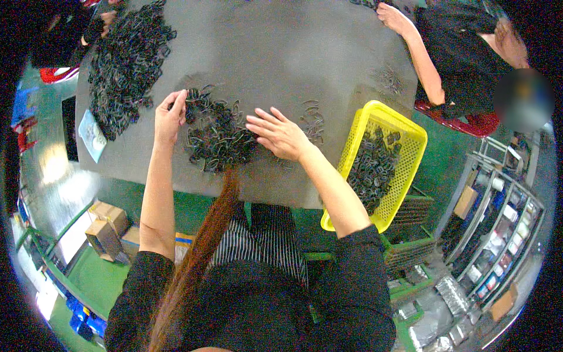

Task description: The person picks up black plastic buckles from a large pile on a table and places them into a yellow plastic basket.

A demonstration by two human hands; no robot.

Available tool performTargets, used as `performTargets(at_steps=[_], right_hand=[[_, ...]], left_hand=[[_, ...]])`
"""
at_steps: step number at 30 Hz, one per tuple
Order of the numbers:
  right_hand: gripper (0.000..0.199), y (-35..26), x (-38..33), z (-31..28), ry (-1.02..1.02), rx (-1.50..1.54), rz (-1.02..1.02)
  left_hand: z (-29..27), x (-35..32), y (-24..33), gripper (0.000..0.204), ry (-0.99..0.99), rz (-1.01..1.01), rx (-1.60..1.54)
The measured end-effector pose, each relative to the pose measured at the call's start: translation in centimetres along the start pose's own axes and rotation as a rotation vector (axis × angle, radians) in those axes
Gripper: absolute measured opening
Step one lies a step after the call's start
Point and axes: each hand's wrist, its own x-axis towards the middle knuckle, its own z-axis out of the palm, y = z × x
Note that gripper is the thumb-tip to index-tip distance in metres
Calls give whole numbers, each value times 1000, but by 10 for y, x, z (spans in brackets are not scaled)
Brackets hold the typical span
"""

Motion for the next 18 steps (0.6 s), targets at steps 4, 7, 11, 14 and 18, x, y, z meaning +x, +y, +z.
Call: performTargets(at_steps=[4,7,11,14,18], right_hand=[[41,-18,-33,-1,-49,3,39],[53,-46,-32,1,123,-87,158],[69,-89,-2,21,189,-20,373],[56,-104,41,41,309,91,410],[27,-101,74,39,394,230,466]], left_hand=[[-11,-2,1,14,25,81,149],[-30,-5,-2,13,61,138,168],[-39,-15,2,14,91,48,32],[-40,-21,-4,14,43,37,-48],[-29,-21,-5,14,-16,28,-85]])
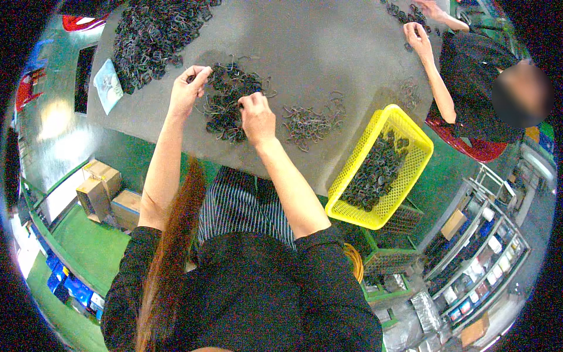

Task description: The person picks up black plastic buckles from a large pile on a table and places them into a yellow plastic basket.

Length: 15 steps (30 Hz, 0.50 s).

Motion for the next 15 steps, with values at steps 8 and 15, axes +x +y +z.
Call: performTargets(at_steps=[8,15], right_hand=[[17,25,1,-50,66,176,199],[21,34,24,-69,-226,664,675]], left_hand=[[2,4,-18,24,-17,123,792],[-13,-4,-10,23,40,68,834]])
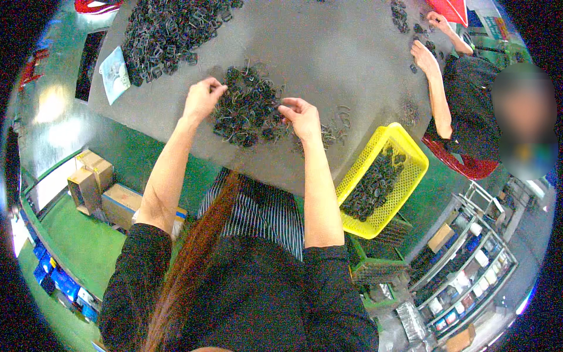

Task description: The person picks up black plastic buckles from a large pile on a table and places them into a yellow plastic basket.

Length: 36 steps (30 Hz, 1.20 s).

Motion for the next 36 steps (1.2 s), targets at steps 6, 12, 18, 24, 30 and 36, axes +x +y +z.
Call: performTargets(at_steps=[6,12,18,24,30,36], right_hand=[[20,-15,16,7,-97,390,108],[32,-37,66,68,128,-558,-65],[42,-54,83,113,259,-925,-66],[22,-49,86,71,-146,-104,51],[19,-37,87,30,74,-305,-39],[24,-34,77,9,98,-163,96]], left_hand=[[-1,-1,-32,23,-33,117,307],[-27,8,-42,25,-220,-12,-293],[-42,13,-37,17,-262,-143,-415],[-53,21,-44,15,-370,-311,-1067],[-36,29,-31,17,-343,-313,-1222],[4,48,-12,24,19,120,-99]])
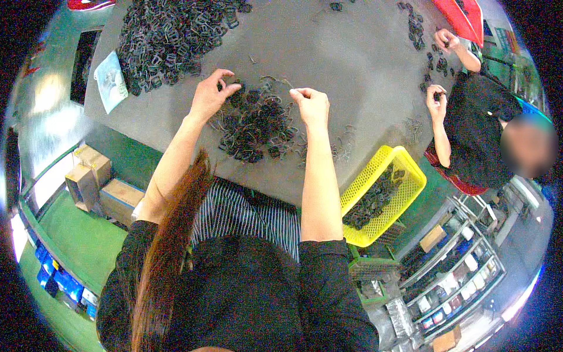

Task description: The person picks up black plastic buckles from a large pile on a table and places them into a yellow plastic basket.

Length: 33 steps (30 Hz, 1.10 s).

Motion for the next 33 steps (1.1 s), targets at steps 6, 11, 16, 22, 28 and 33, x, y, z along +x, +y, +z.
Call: performTargets(at_steps=[6,11,16,22,28,33], right_hand=[[29,4,-4,-3,307,-300,-271],[27,-20,2,44,222,-572,-501],[25,-31,12,52,152,-628,-507],[21,-22,-9,-3,-492,502,-95],[17,-20,5,42,-252,-110,-536],[33,-34,-8,75,-66,-846,-535]], left_hand=[[-7,9,14,26,-135,-10,102],[-14,12,1,25,-174,-195,-250],[-40,1,10,19,-472,-373,-810],[-61,-21,21,15,-355,-306,-1280],[-14,-19,-1,23,-180,-217,-334],[20,-35,-1,28,133,54,242]])
